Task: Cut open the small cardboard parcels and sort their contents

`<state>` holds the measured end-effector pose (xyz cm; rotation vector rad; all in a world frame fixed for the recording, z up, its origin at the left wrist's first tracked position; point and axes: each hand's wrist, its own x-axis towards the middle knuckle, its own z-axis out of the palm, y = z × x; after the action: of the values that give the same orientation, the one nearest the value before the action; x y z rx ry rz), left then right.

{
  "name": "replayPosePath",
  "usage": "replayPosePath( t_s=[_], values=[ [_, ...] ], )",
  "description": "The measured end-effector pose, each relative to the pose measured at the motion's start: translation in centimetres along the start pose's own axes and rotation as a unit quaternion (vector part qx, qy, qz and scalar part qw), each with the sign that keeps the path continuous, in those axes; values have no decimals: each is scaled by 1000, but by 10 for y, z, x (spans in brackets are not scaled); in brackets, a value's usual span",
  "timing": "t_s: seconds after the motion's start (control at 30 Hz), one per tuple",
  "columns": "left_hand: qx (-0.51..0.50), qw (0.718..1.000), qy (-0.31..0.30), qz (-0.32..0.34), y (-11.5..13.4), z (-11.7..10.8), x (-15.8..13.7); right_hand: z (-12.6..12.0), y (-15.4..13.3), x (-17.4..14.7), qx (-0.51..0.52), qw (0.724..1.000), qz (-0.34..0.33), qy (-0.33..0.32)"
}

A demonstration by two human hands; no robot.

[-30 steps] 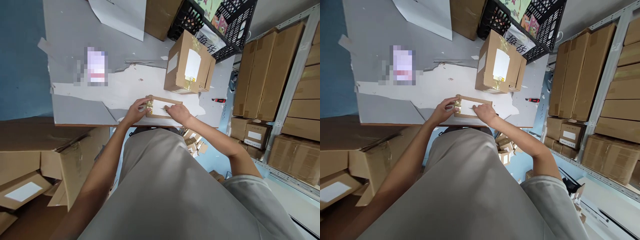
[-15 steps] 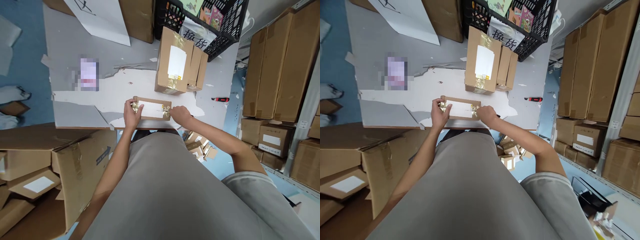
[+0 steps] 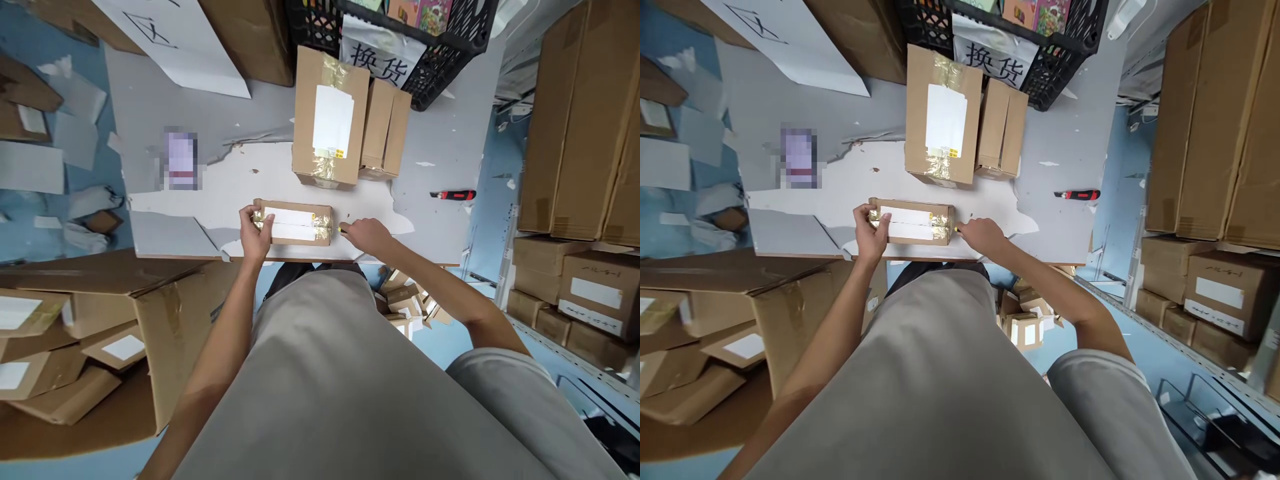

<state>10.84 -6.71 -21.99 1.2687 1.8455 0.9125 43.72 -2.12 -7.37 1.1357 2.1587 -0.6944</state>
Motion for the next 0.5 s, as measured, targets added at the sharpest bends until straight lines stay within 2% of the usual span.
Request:
replayPosePath(
  t_s=[0.17,0.27,0.37,0.43,0.5],
  values=[
    [21,1000,-10,5,3,-2,6,25,11,13,24,999,-16,30],
    [33,999,-24,0,5,-7,9,53,26,9,53,997,-13,59],
    [34,999,-31,-5,7,-12,11,85,37,3,140,983,11,116],
    [30,999,-30,-6,8,-15,13,104,36,7,256,950,57,172],
    [20,998,-63,6,11,-18,16,120,26,18,411,879,114,213]
  ],
)
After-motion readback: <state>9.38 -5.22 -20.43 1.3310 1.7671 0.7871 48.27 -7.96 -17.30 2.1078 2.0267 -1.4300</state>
